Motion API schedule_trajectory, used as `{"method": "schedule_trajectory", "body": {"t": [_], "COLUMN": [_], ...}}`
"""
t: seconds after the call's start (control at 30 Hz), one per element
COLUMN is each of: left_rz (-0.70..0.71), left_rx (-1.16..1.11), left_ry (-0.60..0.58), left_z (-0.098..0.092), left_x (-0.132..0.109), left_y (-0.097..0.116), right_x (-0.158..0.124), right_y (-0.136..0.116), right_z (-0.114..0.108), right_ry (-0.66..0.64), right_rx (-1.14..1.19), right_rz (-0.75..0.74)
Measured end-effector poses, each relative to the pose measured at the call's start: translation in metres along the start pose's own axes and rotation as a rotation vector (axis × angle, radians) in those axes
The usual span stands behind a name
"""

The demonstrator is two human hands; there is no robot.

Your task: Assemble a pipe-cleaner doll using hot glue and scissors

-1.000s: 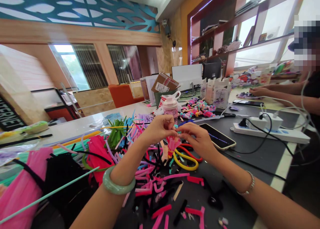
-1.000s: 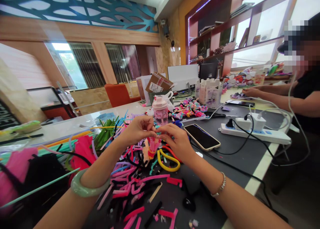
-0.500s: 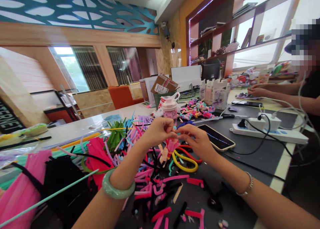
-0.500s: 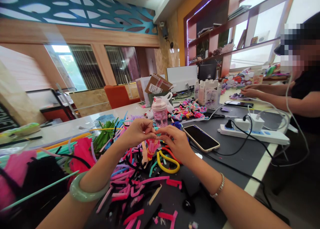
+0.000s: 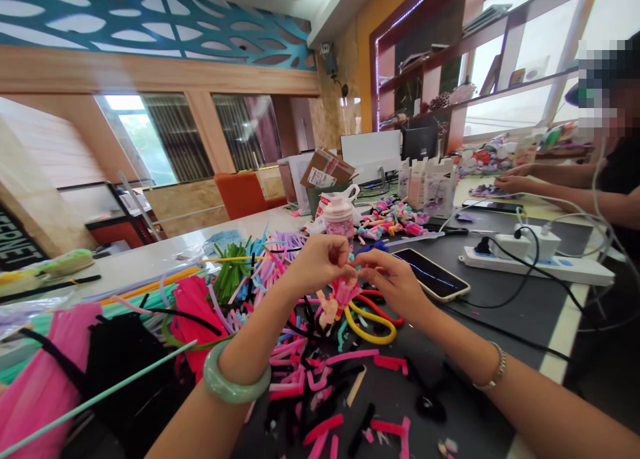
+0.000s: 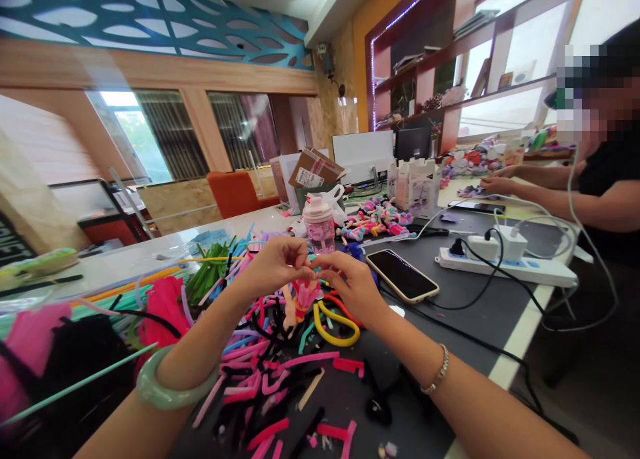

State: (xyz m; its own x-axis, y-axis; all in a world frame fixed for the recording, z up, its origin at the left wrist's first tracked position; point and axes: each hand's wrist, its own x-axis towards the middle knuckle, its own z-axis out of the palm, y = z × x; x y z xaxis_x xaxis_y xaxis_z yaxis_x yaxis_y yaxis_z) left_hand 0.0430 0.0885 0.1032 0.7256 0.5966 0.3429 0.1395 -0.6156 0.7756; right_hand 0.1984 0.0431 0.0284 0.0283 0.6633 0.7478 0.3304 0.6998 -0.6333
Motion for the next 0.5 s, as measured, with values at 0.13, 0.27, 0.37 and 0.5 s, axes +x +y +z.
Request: {"method": "schedule_trajectory", "body": {"t": [0.13,0.27,0.37,0.5], "left_rz": [0.060,0.142,0.185,0.202], "left_rx": [0.150,0.376,0.570,0.731], "left_ry": [0.001,-0.004,0.011,-0.011], "left_z": [-0.001,-0.002,0.000,0.002], "left_x": [-0.002,-0.004,-0.004,-0.004], "left_y": [0.008,0.013,0.013,0.012], "right_x": [0.000,0.001,0.001,0.000], "right_y": [0.001,0.004,0.006,0.010], "right_z": [0.002,0.002,0.002,0.003], "right_ry": [0.043,0.047,0.041,0.036], "right_rx": [0.077,0.241,0.317,0.349], "right_rz": [0.043,0.128,0.176,0.199]}}
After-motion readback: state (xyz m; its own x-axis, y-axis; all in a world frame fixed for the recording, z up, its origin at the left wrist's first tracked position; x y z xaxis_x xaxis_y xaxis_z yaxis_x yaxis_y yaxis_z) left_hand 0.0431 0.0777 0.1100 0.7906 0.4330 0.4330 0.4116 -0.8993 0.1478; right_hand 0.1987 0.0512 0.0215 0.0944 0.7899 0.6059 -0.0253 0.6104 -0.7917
